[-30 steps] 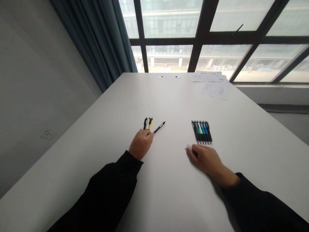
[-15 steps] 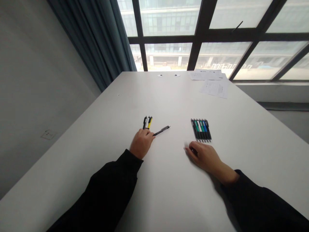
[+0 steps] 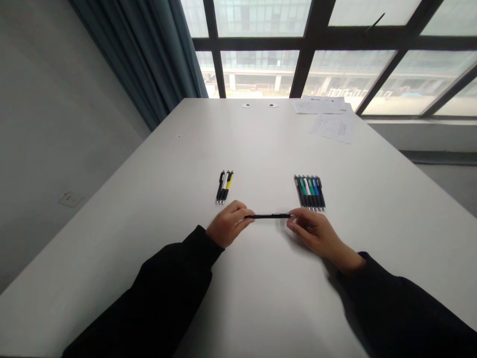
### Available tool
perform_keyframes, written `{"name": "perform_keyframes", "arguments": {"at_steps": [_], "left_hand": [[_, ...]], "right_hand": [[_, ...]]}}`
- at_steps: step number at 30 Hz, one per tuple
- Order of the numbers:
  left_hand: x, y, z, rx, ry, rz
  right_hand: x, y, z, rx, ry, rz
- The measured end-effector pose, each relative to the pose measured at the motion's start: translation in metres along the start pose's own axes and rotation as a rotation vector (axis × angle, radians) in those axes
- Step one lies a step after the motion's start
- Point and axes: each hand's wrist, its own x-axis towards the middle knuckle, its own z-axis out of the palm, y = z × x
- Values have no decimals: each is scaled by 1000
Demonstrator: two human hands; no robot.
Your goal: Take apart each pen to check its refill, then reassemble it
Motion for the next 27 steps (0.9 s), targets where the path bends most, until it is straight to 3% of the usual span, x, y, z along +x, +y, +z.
{"name": "perform_keyframes", "arguments": {"at_steps": [4, 9, 11, 18, 27], "left_hand": [[1, -2, -2, -178, 56, -127], [2, -3, -1, -679, 169, -472], [3, -2, -1, -778, 190, -540], [6, 0, -4, -819, 231, -554], [7, -2, -5, -812, 249, -535]], "right_hand": [[1, -1, -2, -9, 38, 6], [2, 2, -2, -1, 127, 24], [2, 5, -2, 20, 155, 35], [2, 6, 1, 82, 230, 10], [1, 6, 1, 74, 230, 7]]}}
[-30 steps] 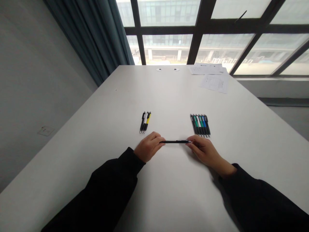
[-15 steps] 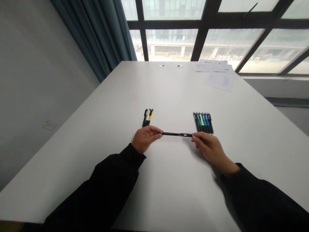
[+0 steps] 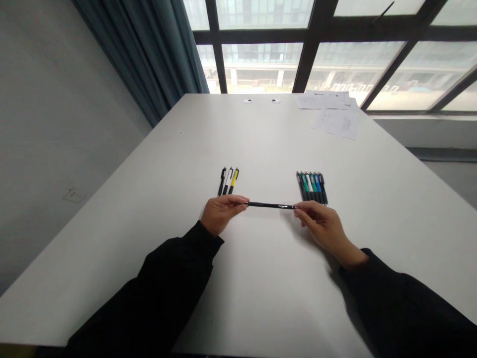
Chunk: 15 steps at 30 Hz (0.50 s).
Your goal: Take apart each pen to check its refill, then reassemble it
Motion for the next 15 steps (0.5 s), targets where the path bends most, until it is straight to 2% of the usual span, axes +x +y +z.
{"name": "perform_keyframes", "arguments": {"at_steps": [15], "left_hand": [[0, -1, -2, 7, 18, -64]], "right_hand": [[1, 1, -2, -22, -17, 19]]}}
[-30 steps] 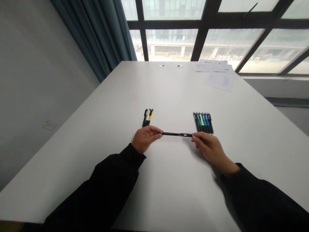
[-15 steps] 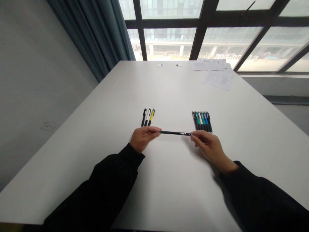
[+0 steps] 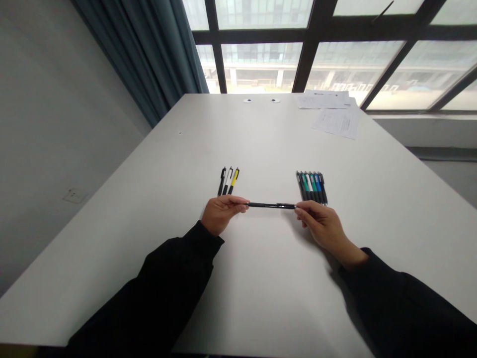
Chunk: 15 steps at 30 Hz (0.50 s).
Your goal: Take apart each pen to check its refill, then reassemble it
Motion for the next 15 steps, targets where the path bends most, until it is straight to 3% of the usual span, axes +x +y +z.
{"name": "perform_keyframes", "arguments": {"at_steps": [15], "left_hand": [[-2, 0, -1, 195, -39, 1]], "right_hand": [[2, -4, -4, -57, -161, 8]]}}
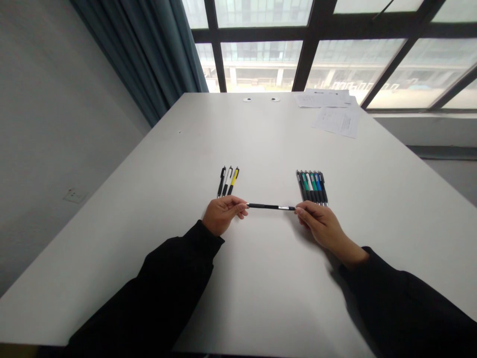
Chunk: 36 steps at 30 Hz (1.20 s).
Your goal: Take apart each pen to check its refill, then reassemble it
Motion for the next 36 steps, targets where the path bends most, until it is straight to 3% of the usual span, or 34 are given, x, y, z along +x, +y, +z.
{"name": "perform_keyframes", "arguments": {"at_steps": [15, 36], "left_hand": [[-2, 2, 0, 71, -140, -107], [-2, 5, 1, 155, -193, -124]], "right_hand": [[2, 3, 0, -67, -12, -49], [3, 4, 2, -93, -32, -16]]}}
